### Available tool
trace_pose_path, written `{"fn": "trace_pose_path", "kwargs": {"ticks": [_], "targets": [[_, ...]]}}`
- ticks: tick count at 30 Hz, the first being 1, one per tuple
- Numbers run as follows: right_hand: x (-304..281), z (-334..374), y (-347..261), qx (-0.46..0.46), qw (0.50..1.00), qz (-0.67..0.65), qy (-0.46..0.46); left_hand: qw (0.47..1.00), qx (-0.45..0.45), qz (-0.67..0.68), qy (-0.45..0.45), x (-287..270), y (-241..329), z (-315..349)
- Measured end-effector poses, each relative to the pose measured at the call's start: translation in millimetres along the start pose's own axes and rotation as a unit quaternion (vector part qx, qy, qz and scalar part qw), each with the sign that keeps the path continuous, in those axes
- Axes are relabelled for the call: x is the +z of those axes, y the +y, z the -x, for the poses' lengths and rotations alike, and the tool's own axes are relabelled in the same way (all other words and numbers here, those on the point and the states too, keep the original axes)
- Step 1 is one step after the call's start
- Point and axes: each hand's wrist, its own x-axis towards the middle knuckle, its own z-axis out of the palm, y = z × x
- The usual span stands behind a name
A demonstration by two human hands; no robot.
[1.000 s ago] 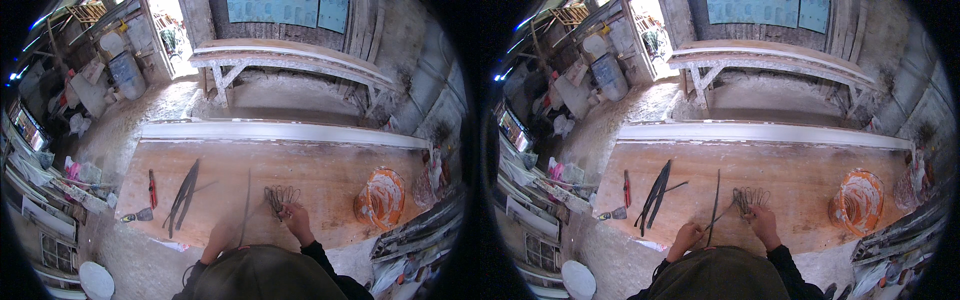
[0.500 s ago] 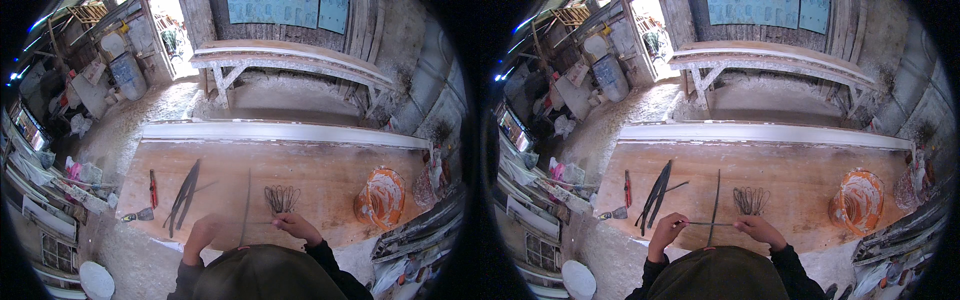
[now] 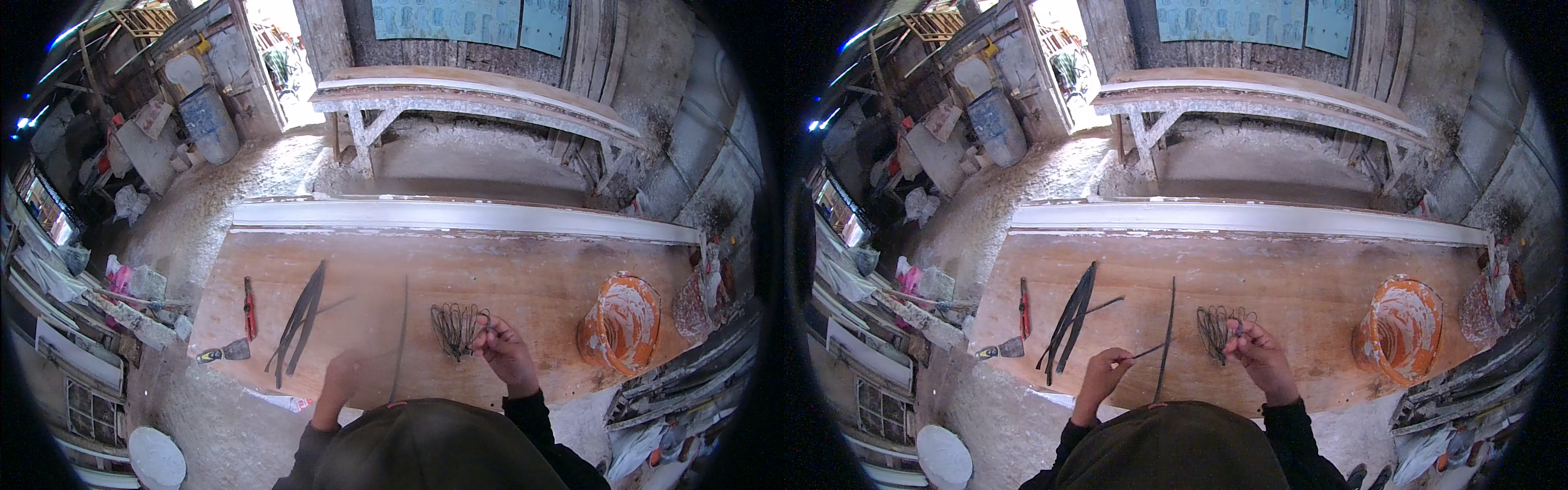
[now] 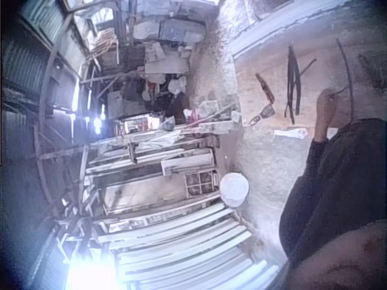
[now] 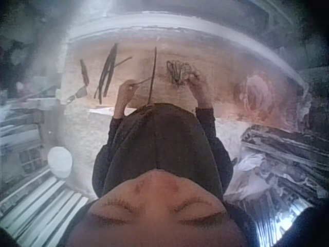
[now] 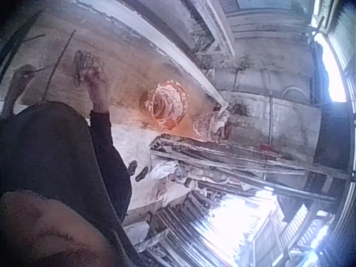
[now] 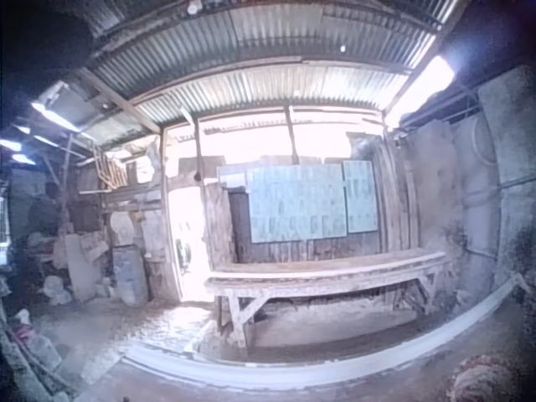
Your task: The person stands at a workbench and repeatedly picks up thin wire ties, loops them around a long metal rod, and twists them to secure the ties. The person continues this process with multiple ties throughout the clip.
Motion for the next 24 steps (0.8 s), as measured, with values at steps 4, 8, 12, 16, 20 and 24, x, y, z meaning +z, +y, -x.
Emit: {"fn": "trace_pose_path", "kwargs": {"ticks": [4, 8, 12, 16, 20, 24], "targets": [[28.1, -9.7, 27.2, 0.042, 0.997, -0.032, 0.054, 0.978, -0.079, 0.187, -0.040, 31.9, 28.5, -5.7], [29.5, -16.0, 59.2, 0.105, 0.994, -0.002, 0.013, 0.890, -0.182, 0.412, -0.070, 38.1, 58.6, -9.0], [27.1, -18.4, 74.3, 0.127, 0.991, 0.044, 0.018, 0.857, -0.206, 0.469, -0.048, 33.3, 85.9, -8.9], [30.2, -20.1, 74.5, 0.102, 0.990, 0.100, 0.003, 0.862, -0.207, 0.459, -0.062, 36.4, 80.8, -8.1], [37.8, -20.5, 72.9, 0.092, 0.988, 0.124, 0.005, 0.867, -0.198, 0.454, -0.059, 36.3, 84.9, -7.2], [35.2, -21.4, 75.2, 0.084, 0.988, 0.127, 0.000, 0.855, -0.233, 0.459, -0.058, 30.5, 97.1, -9.1]]}}
